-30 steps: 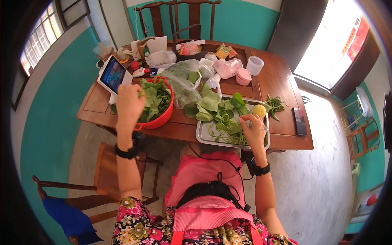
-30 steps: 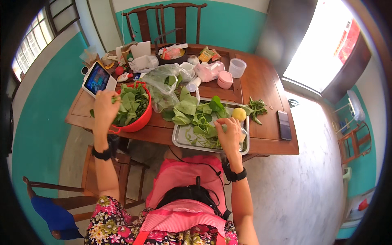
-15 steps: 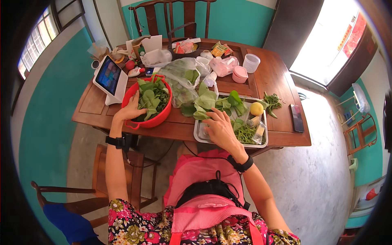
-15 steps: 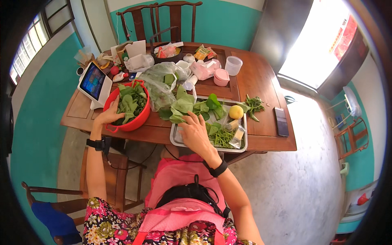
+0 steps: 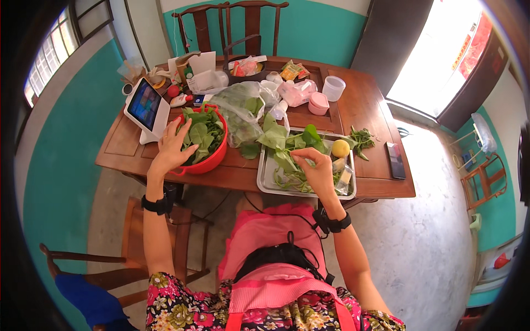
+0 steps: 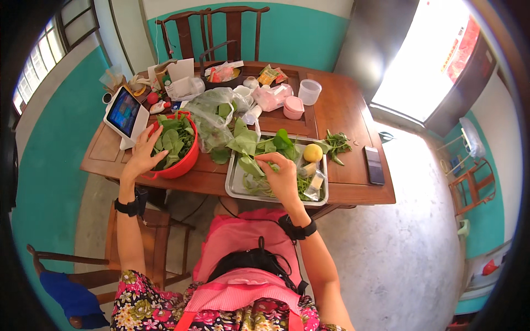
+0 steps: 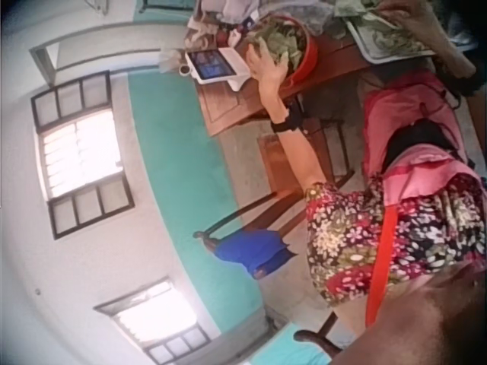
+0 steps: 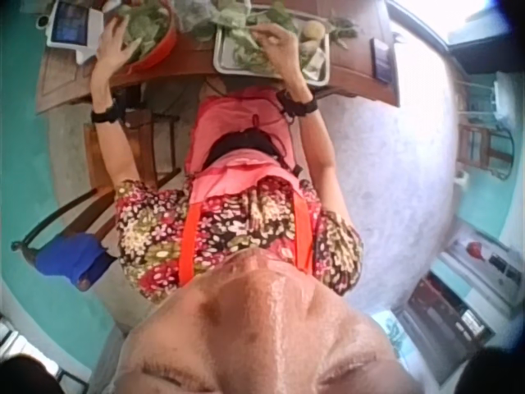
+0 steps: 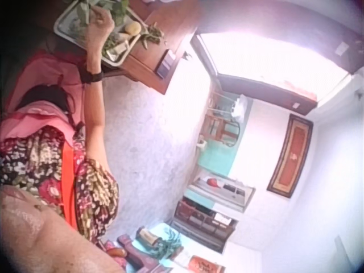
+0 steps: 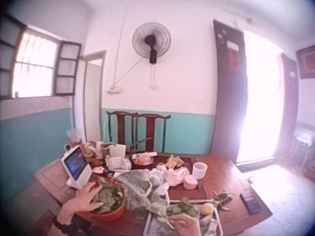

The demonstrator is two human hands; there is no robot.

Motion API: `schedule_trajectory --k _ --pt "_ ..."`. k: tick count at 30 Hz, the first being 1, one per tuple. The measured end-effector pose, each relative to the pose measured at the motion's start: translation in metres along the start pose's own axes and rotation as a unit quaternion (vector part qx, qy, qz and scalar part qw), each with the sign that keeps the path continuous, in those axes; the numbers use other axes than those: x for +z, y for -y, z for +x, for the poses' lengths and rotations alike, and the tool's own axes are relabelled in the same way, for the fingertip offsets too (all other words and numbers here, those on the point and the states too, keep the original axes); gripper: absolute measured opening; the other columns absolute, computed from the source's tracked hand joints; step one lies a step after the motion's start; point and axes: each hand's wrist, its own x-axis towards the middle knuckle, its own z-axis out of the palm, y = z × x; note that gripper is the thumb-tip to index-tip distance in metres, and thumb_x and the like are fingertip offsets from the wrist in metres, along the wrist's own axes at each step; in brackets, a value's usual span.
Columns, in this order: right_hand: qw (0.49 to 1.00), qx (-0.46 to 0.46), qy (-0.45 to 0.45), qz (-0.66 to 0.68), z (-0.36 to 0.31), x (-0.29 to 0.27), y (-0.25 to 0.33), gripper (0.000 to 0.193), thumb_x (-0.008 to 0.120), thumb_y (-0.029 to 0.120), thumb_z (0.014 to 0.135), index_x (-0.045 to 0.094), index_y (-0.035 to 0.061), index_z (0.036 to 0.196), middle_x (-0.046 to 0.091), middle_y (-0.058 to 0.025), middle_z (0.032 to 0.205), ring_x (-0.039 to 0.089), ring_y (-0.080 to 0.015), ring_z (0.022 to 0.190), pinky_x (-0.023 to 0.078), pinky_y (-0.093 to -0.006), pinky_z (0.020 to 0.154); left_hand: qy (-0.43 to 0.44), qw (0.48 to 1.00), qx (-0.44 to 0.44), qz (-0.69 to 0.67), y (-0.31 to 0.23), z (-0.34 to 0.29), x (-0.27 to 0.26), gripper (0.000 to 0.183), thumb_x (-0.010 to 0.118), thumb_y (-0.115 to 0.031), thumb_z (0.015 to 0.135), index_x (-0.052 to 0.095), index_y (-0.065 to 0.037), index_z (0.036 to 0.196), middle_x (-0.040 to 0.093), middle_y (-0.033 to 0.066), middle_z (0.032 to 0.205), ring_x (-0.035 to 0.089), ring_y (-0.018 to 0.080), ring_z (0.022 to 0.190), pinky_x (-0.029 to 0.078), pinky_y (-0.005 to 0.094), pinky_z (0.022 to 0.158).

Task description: Picking individual leaves off stems of leafy vegetables and placing them into a tray.

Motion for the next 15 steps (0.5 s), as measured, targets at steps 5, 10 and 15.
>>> schedule_trajectory --k 5,10,15 --pt "0.996 0.059 0.011 0.064 -0.008 -0.015 0.002 0.013 0.073 0.005 0.093 0.078 0.0004 0.104 0.078 -0.0048 0.100 0.071 -0.0111 0.096 0.052 -0.0258 0.088 -0.289 0.955 0.022 0.066 -0.047 -0.015 -0.012 0.040 0.072 -0.021 0.092 0.067 -0.006 0.129 0.056 0.0133 0.141 0.047 0.0371 0.135 0.040 0.0536 0.109" --pt "0.995 0.055 0.044 0.064 -0.019 -0.014 0.018 0.013 0.073 0.005 0.093 0.078 0.0007 0.104 0.078 -0.0050 0.098 0.070 -0.0105 0.094 0.052 -0.0255 0.088 -0.213 0.920 0.201 -0.259 -0.161 -0.028 -0.021 0.016 0.072 0.001 0.089 0.076 -0.004 0.104 0.072 0.0101 0.115 0.065 0.0283 0.118 0.050 0.0383 0.102" --pt "0.997 0.025 0.051 0.049 -0.034 -0.013 0.032 0.015 0.073 0.004 0.090 0.079 0.0024 0.103 0.076 -0.0091 0.095 0.071 -0.0177 0.090 0.053 -0.0302 0.083 -0.089 0.888 0.217 -0.396 -0.211 -0.025 0.032 0.025 0.076 -0.001 0.085 0.077 -0.005 0.110 0.074 0.0107 0.111 0.066 0.0255 0.119 0.053 0.0367 0.097"
